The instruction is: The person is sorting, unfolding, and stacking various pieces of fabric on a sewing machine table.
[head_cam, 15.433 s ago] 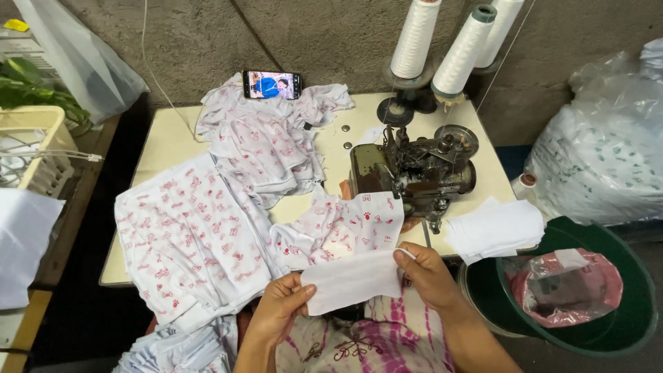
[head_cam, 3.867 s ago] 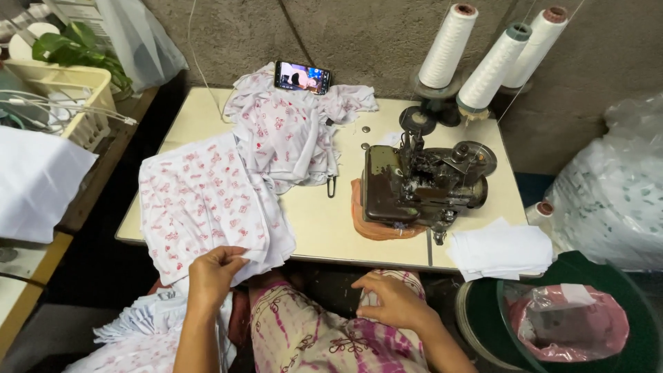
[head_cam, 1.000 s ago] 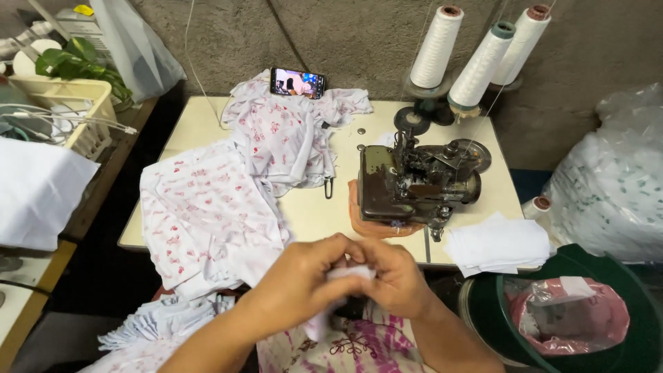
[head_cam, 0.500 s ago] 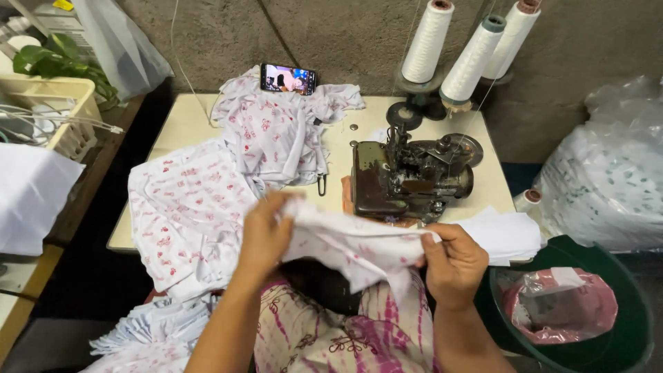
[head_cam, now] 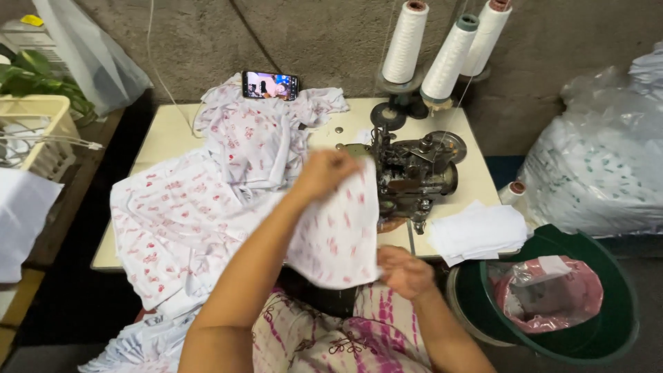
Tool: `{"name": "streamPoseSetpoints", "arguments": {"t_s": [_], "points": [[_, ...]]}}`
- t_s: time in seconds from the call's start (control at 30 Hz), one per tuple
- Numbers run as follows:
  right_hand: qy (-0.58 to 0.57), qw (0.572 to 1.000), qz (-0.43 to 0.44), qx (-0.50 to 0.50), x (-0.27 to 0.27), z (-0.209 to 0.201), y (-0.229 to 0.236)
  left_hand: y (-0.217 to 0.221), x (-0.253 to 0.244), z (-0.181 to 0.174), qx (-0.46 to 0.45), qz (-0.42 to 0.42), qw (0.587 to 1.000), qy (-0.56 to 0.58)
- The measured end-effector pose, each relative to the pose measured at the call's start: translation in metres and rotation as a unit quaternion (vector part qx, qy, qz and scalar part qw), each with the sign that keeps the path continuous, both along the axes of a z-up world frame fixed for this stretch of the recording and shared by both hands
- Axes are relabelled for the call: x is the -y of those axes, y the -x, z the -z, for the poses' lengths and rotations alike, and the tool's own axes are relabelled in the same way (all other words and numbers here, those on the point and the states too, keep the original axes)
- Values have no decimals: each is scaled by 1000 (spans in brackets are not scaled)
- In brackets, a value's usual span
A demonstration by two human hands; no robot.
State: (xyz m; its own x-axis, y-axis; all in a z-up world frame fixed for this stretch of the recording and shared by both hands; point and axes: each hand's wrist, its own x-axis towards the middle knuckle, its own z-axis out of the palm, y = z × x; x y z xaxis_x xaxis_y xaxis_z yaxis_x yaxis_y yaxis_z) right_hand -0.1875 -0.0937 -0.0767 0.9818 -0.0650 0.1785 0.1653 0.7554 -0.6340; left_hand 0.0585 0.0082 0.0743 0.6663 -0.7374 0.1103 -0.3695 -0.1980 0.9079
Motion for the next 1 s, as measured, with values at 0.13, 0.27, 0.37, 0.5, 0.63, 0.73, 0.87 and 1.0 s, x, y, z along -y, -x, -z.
{"name": "streamPoseSetpoints", "arguments": {"t_s": [0.13, 0.27, 0.37, 0.5, 0.63, 0.73, 0.87, 1.0], "points": [[114, 991, 14, -75, -22, -7, -20, 42, -6, 13, 136, 62, 983, -108], [217, 950, 151, -165, -37, -5, -19, 47, 2, 50, 289, -12, 957, -26], [241, 940, 147, -193, -11, 76, -12, 73, -5, 55, 435, -30, 899, 30], [217, 941, 142, -217, -14, 71, 2, 103, -7, 74, 509, -11, 859, 54], [235, 936, 144, -217, -11, 54, 9, 111, 0, 89, 500, -46, 864, 42], [241, 933, 147, -221, -6, 46, 10, 112, 7, 90, 484, -47, 873, 43], [333, 895, 174, -238, -6, -17, 18, 111, 17, 90, 473, -37, 880, -21], [561, 681, 362, -301, 34, -28, 33, 111, 11, 90, 448, -48, 892, 20]]}}
